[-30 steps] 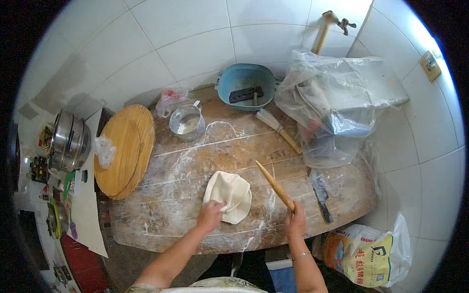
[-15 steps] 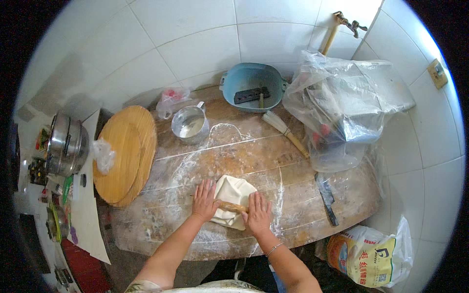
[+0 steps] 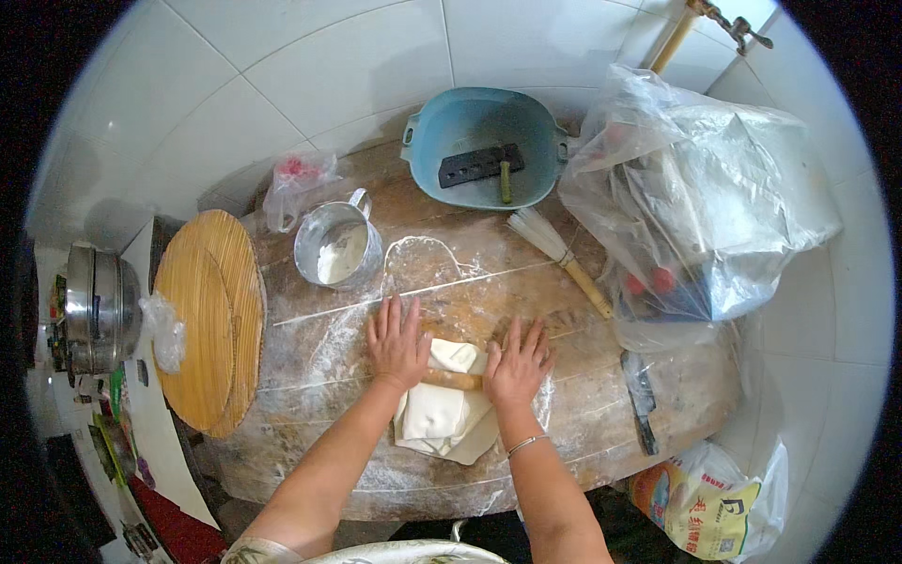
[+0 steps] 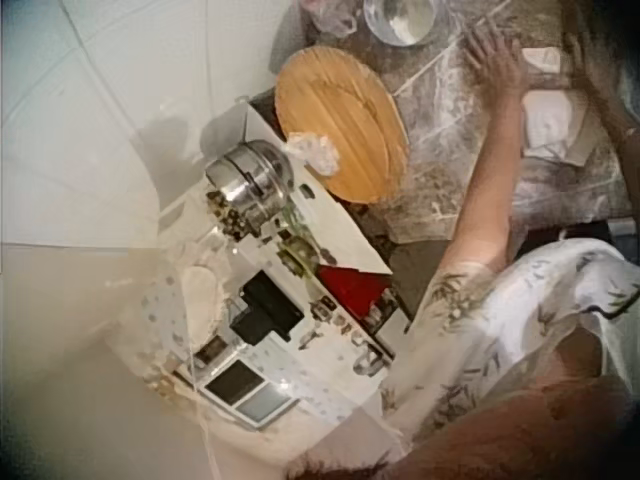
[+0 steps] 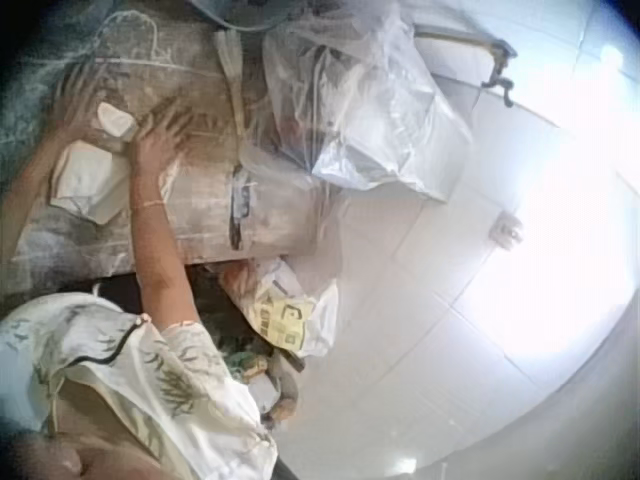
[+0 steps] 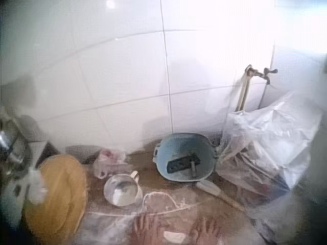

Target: The person rolls out a piece of dough on a floured surface using a rolling pin, occasionally spreading a white substance on it and folding the dough before rolling it again.

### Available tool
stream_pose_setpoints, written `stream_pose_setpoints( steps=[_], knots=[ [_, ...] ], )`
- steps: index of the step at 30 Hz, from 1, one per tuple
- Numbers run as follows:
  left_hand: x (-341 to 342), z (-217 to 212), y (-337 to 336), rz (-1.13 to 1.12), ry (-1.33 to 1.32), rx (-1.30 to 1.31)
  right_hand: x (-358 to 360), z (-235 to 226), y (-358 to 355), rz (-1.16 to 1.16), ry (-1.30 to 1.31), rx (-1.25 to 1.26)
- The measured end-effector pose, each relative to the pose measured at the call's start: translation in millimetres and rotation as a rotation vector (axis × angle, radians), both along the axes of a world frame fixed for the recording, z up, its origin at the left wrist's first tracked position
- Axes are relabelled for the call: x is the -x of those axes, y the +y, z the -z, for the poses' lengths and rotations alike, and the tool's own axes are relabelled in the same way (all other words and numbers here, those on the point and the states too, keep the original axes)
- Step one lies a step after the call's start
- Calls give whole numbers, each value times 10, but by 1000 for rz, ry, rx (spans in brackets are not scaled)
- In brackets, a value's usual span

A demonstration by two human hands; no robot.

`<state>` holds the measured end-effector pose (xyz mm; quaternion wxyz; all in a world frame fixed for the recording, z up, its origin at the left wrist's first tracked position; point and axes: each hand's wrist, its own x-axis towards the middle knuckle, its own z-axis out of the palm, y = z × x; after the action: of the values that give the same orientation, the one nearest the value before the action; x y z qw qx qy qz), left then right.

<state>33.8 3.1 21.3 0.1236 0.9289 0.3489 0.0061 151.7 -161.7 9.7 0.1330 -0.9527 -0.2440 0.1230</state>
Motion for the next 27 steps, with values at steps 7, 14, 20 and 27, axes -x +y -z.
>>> stream_pose_setpoints(
  steps=[7, 14, 20, 27],
  knots=[
    [-67, 131, 72, -365, -98, -15, -205, -99, 234, -100, -88, -24],
    [1482, -80, -845, 55, 33, 137, 1031, -321, -968, -309, 29, -102],
    [1366, -207, -746, 168, 10, 139, 1162, -212, -1091, -188, 21, -141],
    [653, -94, -404, 123, 61, 37, 517, -94, -504, -75, 23, 15]
  ],
)
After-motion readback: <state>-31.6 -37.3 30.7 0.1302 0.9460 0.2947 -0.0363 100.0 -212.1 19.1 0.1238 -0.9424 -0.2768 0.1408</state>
